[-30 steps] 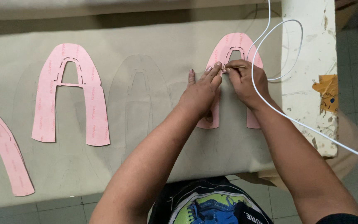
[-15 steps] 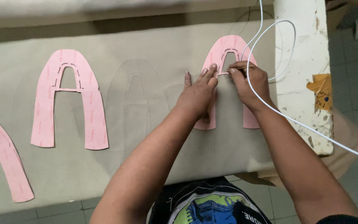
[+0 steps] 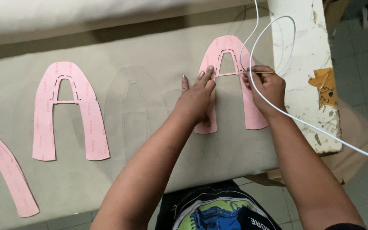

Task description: The person arranges pink shoe pattern pieces on a roll of paper on the work table, unrolls and smooths the paper, and positions each pattern piece flat. They use a small wooden stylus to trace along the pattern edges, working through the pieces one at a time and repositioning them on the paper.

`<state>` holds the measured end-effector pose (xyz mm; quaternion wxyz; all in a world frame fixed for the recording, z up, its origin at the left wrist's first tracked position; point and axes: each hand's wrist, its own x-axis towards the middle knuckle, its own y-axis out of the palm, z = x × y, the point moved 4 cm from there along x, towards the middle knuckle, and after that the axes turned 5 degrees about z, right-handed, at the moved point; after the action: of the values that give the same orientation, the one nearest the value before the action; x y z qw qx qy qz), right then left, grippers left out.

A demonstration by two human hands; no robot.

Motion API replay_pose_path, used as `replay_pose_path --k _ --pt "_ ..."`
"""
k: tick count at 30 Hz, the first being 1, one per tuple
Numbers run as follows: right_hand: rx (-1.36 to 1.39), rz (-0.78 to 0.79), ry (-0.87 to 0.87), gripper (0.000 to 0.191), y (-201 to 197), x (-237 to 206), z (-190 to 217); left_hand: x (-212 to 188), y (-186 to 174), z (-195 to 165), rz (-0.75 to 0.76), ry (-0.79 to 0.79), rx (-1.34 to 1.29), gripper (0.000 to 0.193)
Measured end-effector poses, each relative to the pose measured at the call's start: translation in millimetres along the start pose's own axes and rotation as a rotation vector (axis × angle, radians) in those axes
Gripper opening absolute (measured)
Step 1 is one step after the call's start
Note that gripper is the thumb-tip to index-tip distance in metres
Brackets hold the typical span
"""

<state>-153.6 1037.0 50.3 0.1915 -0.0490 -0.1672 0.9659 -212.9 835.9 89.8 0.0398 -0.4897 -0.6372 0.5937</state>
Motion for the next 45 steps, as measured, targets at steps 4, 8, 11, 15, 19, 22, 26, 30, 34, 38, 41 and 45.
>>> replay_pose_path --k 4,8,11,15,19,22,26,30,34,38,41,45 --pt "-0.007 -0.044 -0.002 0.017 -1 5 1 1 0 0 0.007 -0.02 -0.018 0.137" --pt "-0.015 -0.03 0.019 0.015 -5 7 1 6 3 1 0.021 -0.028 -0.047 0.121" --pt "-0.059 -0.023 0.001 0.015 -5 5 3 9 5 1 -0.011 -0.02 -0.038 0.115" --pt "-0.329 -0.079 -0.194 0.014 1 3 15 10 6 2 0.001 -0.021 -0.027 0.118" --pt "-0.48 -0.121 -0.277 0.01 9 4 23 7 4 2 0.024 -0.031 -0.031 0.126" --pt "-0.286 -0.044 -0.041 0.013 9 8 15 4 1 0 0.036 -0.032 -0.022 0.123" --pt "-0.353 -0.064 -0.257 0.012 10 9 18 4 1 3 0.08 -0.053 -0.054 0.115" --pt "0.107 -0.065 0.062 0.014 -5 3 -8 -4 3 2 -0.115 0.001 -0.023 0.107" --pt "0.305 -0.208 0.112 0.016 -28 -34 -30 -36 34 -10 -0.145 -0.162 -0.084 0.06" --pt "0.529 -0.197 0.133 0.013 -34 -71 -55 -60 54 -30 -0.51 -0.331 -0.532 0.099" --pt "0.609 -0.101 0.066 0.013 -41 -73 -63 -59 61 -38 -0.687 -0.338 -0.874 0.096" --pt "0.751 -0.058 0.155 0.013 -52 -66 -69 -55 83 -39 -0.615 -0.427 -1.235 0.08"
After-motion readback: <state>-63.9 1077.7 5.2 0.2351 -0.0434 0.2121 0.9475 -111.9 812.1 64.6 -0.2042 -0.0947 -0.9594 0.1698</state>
